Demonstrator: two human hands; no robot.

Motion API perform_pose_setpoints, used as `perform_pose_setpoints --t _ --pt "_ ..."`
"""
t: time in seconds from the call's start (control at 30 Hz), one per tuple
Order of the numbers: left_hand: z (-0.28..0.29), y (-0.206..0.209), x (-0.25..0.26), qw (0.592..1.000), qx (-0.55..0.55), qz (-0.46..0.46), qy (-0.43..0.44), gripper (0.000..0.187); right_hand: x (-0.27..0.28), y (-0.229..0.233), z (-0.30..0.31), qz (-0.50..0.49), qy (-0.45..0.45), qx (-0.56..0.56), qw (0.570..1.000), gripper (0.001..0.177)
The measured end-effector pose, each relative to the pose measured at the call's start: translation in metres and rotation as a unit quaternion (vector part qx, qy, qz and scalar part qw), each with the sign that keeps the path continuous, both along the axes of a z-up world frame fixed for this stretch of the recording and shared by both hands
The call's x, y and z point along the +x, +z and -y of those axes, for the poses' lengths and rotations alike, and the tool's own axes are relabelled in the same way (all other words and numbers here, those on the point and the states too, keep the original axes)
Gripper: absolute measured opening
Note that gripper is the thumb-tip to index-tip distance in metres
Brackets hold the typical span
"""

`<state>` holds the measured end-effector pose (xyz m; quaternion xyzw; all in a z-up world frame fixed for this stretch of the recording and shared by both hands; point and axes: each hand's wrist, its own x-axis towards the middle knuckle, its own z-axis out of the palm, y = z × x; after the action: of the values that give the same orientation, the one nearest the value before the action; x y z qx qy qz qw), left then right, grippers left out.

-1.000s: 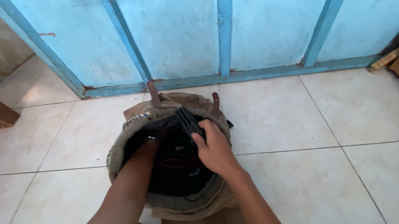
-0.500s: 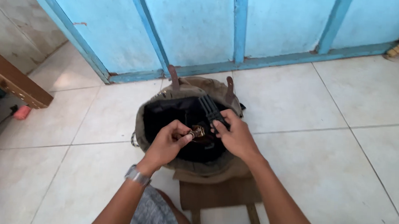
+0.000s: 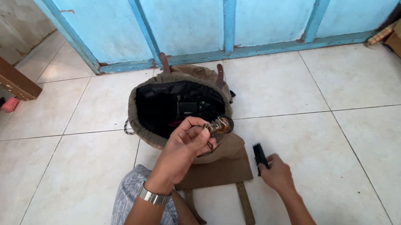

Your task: Packing a backpack by placing clothes and small objects inside.

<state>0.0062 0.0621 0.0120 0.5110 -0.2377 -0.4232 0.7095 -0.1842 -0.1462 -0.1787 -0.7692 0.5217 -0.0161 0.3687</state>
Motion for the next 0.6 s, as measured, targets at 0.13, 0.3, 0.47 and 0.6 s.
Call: perform_pose_setpoints --t 0.13,0.3,0.47,0.6 --pt "-0.003 0.005 -0.023 0.998 0.009 0.065 -0.008 0.017 -0.003 -0.024 -0.001 -0.046 0.01 0.015 0.999 0.049" --pt "-0.003 0.009 -0.04 0.992 -0.025 0.12 0.023 0.02 0.014 0.066 -0.015 0.144 0.033 -0.196 0.97 0.043" --pt "0.009 0.008 -0.051 0.986 -0.039 0.157 0.029 0.021 0.009 0.176 -0.042 0.415 0.066 0.104 0.901 0.044" --pt "0.017 0.012 -0.061 0.978 -0.049 0.199 0.029 0.022 0.001 0.2 -0.063 0.496 0.05 0.202 0.843 0.056"
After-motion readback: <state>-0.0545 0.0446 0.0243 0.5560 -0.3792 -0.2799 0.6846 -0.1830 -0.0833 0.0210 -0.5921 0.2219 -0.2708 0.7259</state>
